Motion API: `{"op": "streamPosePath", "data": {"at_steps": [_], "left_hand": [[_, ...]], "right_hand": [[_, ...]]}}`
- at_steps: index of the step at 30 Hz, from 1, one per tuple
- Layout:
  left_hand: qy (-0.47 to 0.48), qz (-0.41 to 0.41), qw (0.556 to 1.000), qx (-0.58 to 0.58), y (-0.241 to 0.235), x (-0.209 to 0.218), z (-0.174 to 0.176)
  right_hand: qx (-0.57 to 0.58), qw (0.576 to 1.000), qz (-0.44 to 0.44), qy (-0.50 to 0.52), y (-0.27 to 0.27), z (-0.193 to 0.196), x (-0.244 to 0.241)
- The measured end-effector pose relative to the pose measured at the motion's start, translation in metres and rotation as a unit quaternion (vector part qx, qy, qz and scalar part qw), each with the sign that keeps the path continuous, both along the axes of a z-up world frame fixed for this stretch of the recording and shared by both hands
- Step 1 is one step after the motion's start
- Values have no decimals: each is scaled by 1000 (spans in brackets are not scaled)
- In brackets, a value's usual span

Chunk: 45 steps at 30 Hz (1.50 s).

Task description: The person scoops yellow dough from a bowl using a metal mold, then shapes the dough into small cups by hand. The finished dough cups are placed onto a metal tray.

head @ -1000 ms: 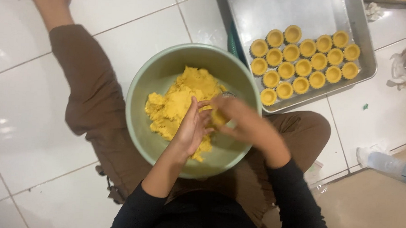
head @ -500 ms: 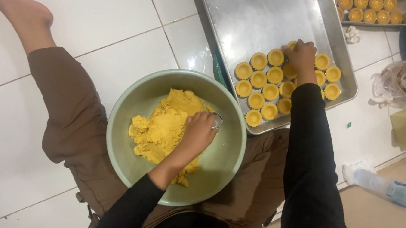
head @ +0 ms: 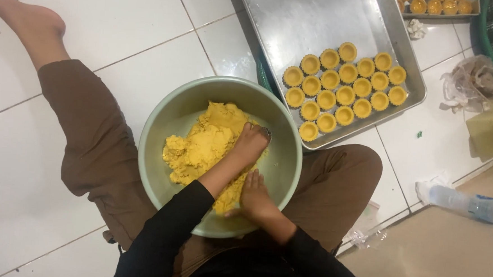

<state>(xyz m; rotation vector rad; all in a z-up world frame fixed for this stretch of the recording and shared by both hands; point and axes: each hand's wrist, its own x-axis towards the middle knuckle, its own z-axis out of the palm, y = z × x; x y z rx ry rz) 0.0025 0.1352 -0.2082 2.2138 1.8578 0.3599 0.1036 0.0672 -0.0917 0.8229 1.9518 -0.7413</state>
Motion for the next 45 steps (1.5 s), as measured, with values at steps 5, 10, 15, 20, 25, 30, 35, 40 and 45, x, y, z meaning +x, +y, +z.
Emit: {"op": "streamPosePath", "data": {"at_steps": [5,10,15,20,25,30,35,40,45], "left_hand": [[-108,39,992,-42,1,-13,11],[-299,155,937,-97,-23,-58,105],[-644,459,612,-16,-77,-92,137],[-649,505,567,29,-110,-104,114],[-655,504,560,60,-116,-105,110],[-672,470,571,44,-116,-104,97],[-675,487,552,53,-115,-102,109],[-672,496,544,70,-114,-103,92],[-678,493,541,72,-115,-101,96]], "right_hand": [[-21,998,-51,-17,-7,-26,-22],[-57,990,-127,-3,-24,-43,-17],[-16,985,-163,56,-45,-77,-15],[42,990,-102,93,-45,-121,-4],[59,993,-9,104,-31,-118,4],[21,992,9,122,-21,-104,26],[-68,970,-204,116,-3,14,4],[-124,941,-303,85,-5,21,-13],[-87,940,-316,93,-5,-16,7]]}}
